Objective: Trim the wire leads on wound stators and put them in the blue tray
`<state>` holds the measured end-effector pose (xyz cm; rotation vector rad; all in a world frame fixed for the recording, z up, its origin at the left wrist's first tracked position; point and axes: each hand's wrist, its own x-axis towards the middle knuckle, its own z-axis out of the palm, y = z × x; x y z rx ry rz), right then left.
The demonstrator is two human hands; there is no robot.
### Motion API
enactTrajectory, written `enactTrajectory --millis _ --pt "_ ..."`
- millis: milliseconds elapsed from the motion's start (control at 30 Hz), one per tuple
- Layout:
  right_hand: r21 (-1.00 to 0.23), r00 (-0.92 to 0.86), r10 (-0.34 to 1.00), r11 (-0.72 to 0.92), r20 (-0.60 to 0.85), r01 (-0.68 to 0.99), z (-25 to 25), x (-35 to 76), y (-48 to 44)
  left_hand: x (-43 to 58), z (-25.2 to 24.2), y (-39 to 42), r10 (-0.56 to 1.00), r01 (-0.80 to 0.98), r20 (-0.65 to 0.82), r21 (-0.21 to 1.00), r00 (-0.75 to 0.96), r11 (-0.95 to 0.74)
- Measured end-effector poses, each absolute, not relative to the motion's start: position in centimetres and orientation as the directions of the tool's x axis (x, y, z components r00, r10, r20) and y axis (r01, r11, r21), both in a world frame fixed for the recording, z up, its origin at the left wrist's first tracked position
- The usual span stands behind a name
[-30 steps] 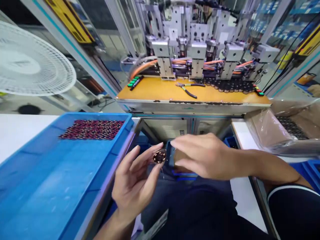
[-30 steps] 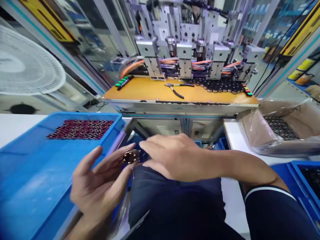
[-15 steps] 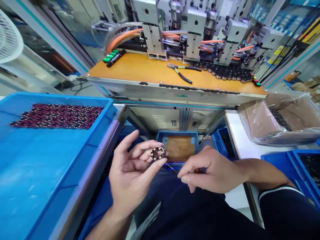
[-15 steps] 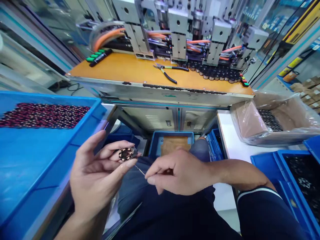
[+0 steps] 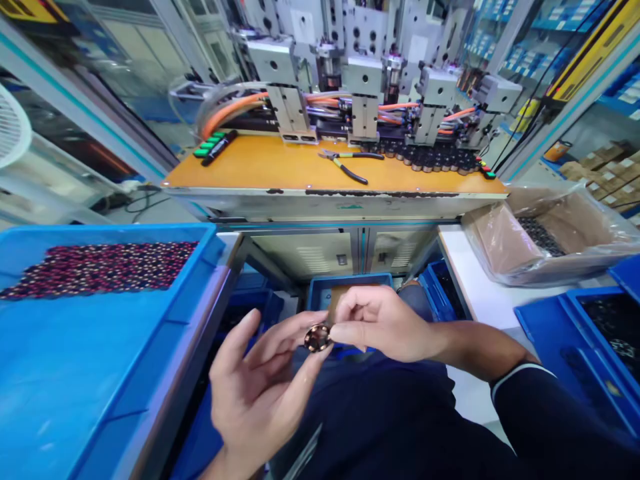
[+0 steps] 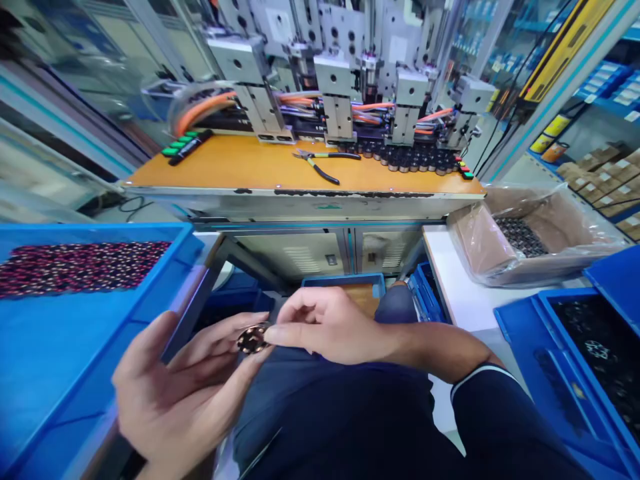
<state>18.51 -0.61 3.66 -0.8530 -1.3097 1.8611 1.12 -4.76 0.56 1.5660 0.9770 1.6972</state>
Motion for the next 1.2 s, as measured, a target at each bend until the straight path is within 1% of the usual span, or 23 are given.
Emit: enactTrajectory --millis 100,167,267,333,433,500,567,700,767,800,900,967,1067,1200 --pt "-0.934 -0.549 0.815 -0.32 -0.185 -0.161 3.1 18.6 -1.1 0.8 0.8 -4.8 0.862 0.036 0.497 0.868 -0.101 -0.496" --pt "-0.936 -0.535 0.821 -0.319 -0.197 -0.146 3.5 18.8 -1.1 0.6 0.8 -4.9 0.865 0.045 0.496 0.869 -0.084 -0.494" --pt "-0.957 -0.5 0.853 -0.252 -0.148 -0.146 4.6 18.8 -0.7 0.4 0.5 -5.1 0.845 0.081 0.533 0.845 -0.034 -0.529" --pt "-0.954 -0.505 0.854 -0.242 -0.124 -0.175 5.0 18.6 -0.5 0.5 0.3 -5.3 0.836 0.087 0.548 0.833 -0.003 -0.546" --pt "-0.948 -0.496 0.86 -0.249 -0.121 -0.2 4.9 18.2 -0.7 0.7 0.4 -5.4 0.868 0.074 0.496 0.867 -0.037 -0.493" --pt "-0.946 -0.484 0.866 -0.251 -0.125 -0.204 4.3 17.9 -1.1 0.9 0.6 -5.2 0.899 0.025 0.431 0.902 -0.075 -0.431" --pt "-0.937 -0.471 0.873 -0.26 -0.125 -0.235 3.6 17.6 -1.8 0.9 0.7 -4.9 0.924 -0.071 0.371 0.923 -0.093 -0.378" --pt "-0.899 -0.452 0.88 -0.31 -0.148 -0.308 2.4 17.6 -3.1 0.4 0.4 -4.3 0.961 -0.262 0.243 0.927 -0.13 -0.27" --pt "-0.895 -0.489 0.854 -0.345 -0.174 -0.283 2.6 18.2 -3.2 0.0 0.2 -4.2 0.97 -0.284 0.209 0.929 -0.124 -0.236" --pt "-0.907 -0.498 0.85 -0.335 -0.174 -0.255 2.9 18.6 -3.0 -0.1 0.1 -4.3 0.971 -0.275 0.21 0.933 -0.11 -0.233" --pt "-0.964 -0.462 0.879 -0.215 -0.121 -0.155 4.5 19.6 -1.8 -0.3 0.0 -4.5 0.967 -0.21 0.251 0.944 -0.047 -0.255" --pt "-0.983 -0.472 0.875 -0.163 -0.108 -0.078 5.5 19.9 -0.8 -0.3 0.1 -4.7 0.963 -0.154 0.271 0.951 -0.002 -0.268" --pt "-0.984 -0.537 0.829 -0.18 -0.154 0.004 5.8 19.7 -0.1 -0.2 0.3 -4.9 0.965 -0.076 0.256 0.965 0.057 -0.252" --pt "-0.974 -0.58 0.792 -0.226 -0.188 0.007 5.2 19.3 -0.1 -0.2 0.2 -5.0 0.981 -0.105 0.168 0.982 0.099 -0.157"
